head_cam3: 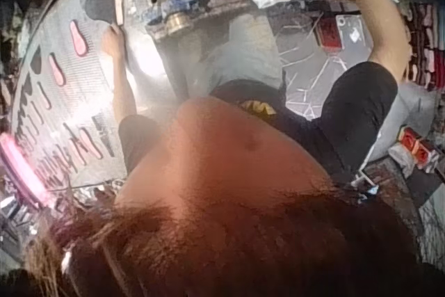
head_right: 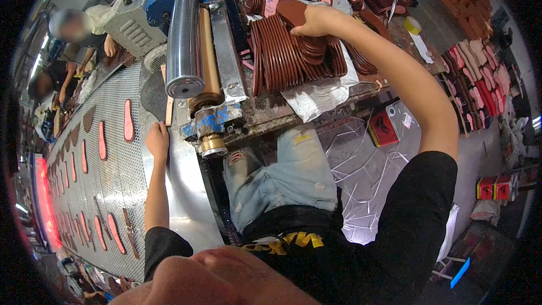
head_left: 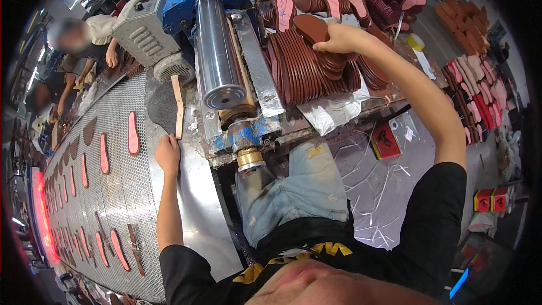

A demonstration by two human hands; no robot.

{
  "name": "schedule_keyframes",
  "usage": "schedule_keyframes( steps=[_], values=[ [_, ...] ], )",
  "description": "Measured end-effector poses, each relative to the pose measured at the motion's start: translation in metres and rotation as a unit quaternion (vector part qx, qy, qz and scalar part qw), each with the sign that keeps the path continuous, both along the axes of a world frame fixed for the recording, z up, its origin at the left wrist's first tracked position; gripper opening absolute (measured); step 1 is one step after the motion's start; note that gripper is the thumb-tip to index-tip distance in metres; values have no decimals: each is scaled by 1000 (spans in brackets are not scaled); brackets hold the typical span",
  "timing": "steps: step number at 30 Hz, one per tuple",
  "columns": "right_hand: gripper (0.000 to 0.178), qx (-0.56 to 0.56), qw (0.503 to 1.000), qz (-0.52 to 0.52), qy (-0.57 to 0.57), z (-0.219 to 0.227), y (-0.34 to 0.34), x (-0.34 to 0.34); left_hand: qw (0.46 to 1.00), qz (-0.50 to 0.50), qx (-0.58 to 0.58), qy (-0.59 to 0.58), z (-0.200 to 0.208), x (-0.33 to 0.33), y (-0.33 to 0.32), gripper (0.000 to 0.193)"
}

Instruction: Apply glue or adhesive to shoe components using a roller machine and place them on a conveyor.

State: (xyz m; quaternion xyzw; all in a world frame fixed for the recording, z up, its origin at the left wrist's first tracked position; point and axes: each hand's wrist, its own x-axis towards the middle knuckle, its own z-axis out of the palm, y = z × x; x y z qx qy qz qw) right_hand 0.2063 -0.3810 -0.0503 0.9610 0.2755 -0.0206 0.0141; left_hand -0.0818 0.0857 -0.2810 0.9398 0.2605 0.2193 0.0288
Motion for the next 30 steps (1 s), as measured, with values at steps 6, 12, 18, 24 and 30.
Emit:
schedule_keyframes(
  steps=[6,12,18,24,30],
  values=[
    [61,-17,999,-26,-7,3,-1,0,999,-19,-4,-29,3,0,-4,37],
    [40,206,962,113,-136,33,-52,-6,993,-7,-90,-72,-9,-3,12,36],
    [41,264,890,303,-217,44,-44,-23,778,-175,-574,-185,80,24,26,23],
    [31,281,847,414,-178,30,54,-34,796,-429,-423,-60,234,79,-63,53],
    [18,462,776,354,-243,45,100,-15,853,-481,-194,62,271,82,-75,84]
  ],
)
